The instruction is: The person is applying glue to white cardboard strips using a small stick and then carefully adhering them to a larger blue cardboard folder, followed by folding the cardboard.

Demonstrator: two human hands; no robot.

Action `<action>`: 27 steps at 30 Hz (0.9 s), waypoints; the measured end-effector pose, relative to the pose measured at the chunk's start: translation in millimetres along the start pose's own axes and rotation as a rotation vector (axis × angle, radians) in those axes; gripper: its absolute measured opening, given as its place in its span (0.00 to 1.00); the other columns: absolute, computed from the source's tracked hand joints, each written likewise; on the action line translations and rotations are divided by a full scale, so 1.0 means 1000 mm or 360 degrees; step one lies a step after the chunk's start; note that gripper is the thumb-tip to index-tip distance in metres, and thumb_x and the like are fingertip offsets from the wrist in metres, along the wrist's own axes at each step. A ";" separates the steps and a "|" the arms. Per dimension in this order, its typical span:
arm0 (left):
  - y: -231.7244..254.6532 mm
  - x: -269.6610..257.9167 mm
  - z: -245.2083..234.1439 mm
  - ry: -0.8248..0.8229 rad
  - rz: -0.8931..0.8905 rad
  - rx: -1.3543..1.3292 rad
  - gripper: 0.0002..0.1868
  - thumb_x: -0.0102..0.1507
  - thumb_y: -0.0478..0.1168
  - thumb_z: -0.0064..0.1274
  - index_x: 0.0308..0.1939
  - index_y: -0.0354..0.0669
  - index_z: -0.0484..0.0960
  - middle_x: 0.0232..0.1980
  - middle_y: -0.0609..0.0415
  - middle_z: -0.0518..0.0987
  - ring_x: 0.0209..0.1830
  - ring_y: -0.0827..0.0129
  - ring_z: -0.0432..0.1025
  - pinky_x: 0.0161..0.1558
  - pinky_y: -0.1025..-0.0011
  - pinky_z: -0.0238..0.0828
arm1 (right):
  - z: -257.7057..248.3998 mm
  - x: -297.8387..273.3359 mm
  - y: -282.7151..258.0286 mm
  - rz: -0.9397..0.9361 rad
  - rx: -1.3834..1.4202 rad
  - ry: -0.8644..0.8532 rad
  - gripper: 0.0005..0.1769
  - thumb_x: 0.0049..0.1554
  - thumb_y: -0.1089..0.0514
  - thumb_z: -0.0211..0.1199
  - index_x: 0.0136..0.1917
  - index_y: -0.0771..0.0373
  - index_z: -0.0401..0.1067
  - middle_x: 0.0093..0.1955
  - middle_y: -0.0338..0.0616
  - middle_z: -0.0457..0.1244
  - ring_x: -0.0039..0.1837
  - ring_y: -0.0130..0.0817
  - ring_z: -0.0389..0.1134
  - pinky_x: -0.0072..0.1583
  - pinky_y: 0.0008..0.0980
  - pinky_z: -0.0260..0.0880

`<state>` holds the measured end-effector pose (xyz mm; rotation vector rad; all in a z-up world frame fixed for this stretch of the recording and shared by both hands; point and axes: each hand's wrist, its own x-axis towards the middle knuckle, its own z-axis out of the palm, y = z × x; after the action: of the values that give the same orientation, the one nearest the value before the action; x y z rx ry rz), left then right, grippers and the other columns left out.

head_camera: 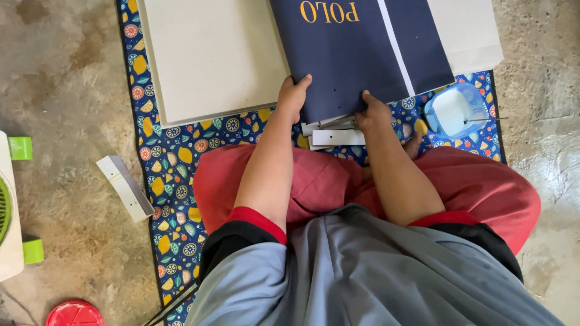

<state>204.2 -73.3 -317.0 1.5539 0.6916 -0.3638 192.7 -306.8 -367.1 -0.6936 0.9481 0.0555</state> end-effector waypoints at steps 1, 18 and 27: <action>-0.002 0.005 0.001 -0.0006 -0.0003 -0.0045 0.43 0.69 0.57 0.53 0.79 0.36 0.56 0.76 0.30 0.61 0.76 0.34 0.58 0.61 0.32 0.68 | 0.001 -0.004 -0.002 -0.0016 -0.0053 0.0021 0.48 0.64 0.64 0.68 0.84 0.55 0.39 0.84 0.63 0.43 0.83 0.63 0.45 0.75 0.69 0.53; 0.034 -0.029 0.028 0.0097 0.0140 -0.0350 0.34 0.74 0.53 0.41 0.77 0.36 0.57 0.74 0.29 0.63 0.77 0.33 0.55 0.68 0.26 0.52 | 0.014 -0.083 0.009 -0.2368 -0.1392 0.0066 0.38 0.68 0.56 0.71 0.81 0.65 0.52 0.79 0.58 0.50 0.80 0.57 0.51 0.80 0.55 0.52; 0.033 -0.049 0.060 0.0410 0.0467 -0.0856 0.28 0.67 0.46 0.55 0.64 0.30 0.69 0.60 0.28 0.75 0.62 0.42 0.71 0.59 0.46 0.70 | 0.028 -0.148 -0.010 -0.3081 -0.2106 -0.1004 0.28 0.54 0.58 0.76 0.67 0.56 0.74 0.59 0.44 0.68 0.60 0.47 0.70 0.61 0.46 0.70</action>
<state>197.2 -142.1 -268.4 1.1672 0.6767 0.2348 127.8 -262.0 -238.2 -2.3578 -0.8274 -0.8280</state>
